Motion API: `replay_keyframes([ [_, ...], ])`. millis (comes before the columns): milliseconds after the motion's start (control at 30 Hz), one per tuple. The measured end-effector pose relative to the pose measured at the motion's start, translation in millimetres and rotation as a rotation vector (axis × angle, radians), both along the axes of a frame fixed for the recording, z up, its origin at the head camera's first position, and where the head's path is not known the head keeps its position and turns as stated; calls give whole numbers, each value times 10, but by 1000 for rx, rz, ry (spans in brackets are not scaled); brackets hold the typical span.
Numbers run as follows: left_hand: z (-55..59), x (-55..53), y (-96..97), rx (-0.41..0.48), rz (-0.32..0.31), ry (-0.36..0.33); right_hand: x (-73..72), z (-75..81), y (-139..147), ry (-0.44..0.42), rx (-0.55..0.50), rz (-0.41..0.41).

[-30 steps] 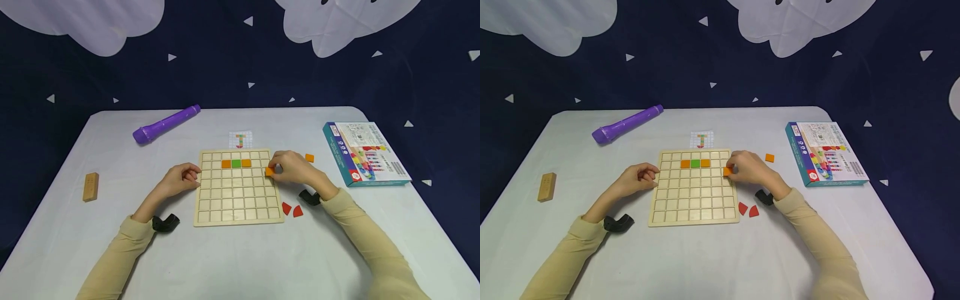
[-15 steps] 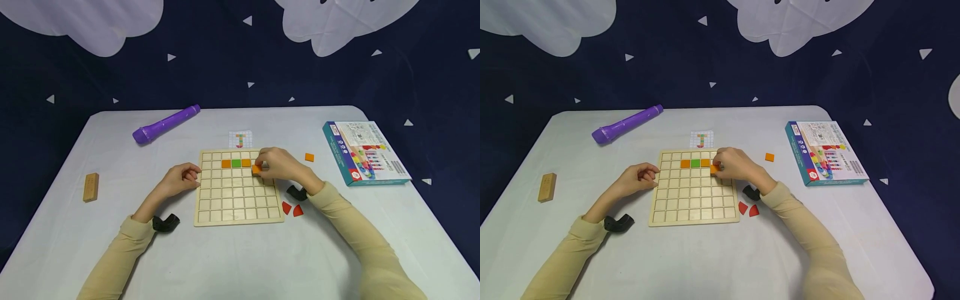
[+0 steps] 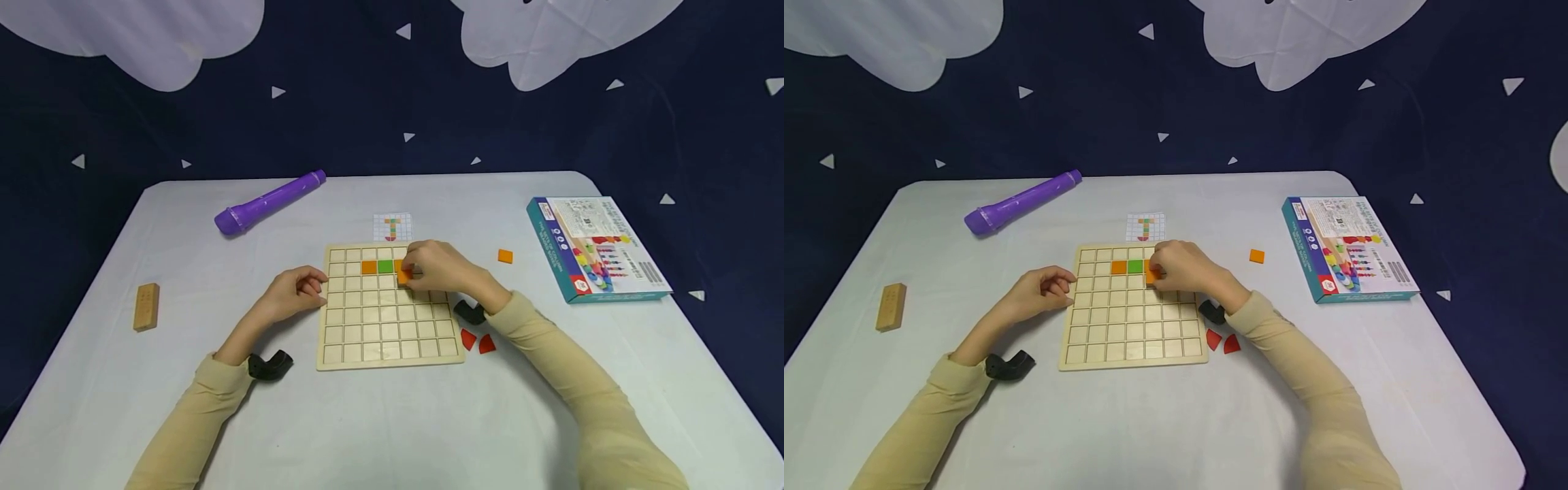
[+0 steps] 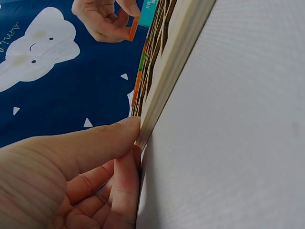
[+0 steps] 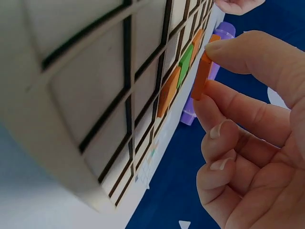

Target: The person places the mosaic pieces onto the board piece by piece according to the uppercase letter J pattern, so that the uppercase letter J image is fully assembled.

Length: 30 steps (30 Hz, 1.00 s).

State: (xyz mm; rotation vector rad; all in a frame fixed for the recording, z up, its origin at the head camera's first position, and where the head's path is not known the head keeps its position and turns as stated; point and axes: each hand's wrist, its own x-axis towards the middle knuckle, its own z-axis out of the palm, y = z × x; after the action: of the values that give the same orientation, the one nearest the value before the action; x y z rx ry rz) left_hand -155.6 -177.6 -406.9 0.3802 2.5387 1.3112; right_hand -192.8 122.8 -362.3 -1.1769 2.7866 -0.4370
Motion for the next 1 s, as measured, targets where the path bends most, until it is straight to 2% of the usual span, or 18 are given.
replay_keyframes([
  [300, -3, 6, 4, 3, -2, 10, -18, -9, -116, 12, 58, 39],
  [533, -8, 1, -7, 7, -8, 9, -22, -7, -178, -34, 80, 21],
  [800, -23, -1, -9, 12, -3, 4, -46, -57, -230, -56, 79, 32],
  [1000, -22, -8, -15, 7, -1, 3, -45, -60, -260, -70, 94, 10],
])
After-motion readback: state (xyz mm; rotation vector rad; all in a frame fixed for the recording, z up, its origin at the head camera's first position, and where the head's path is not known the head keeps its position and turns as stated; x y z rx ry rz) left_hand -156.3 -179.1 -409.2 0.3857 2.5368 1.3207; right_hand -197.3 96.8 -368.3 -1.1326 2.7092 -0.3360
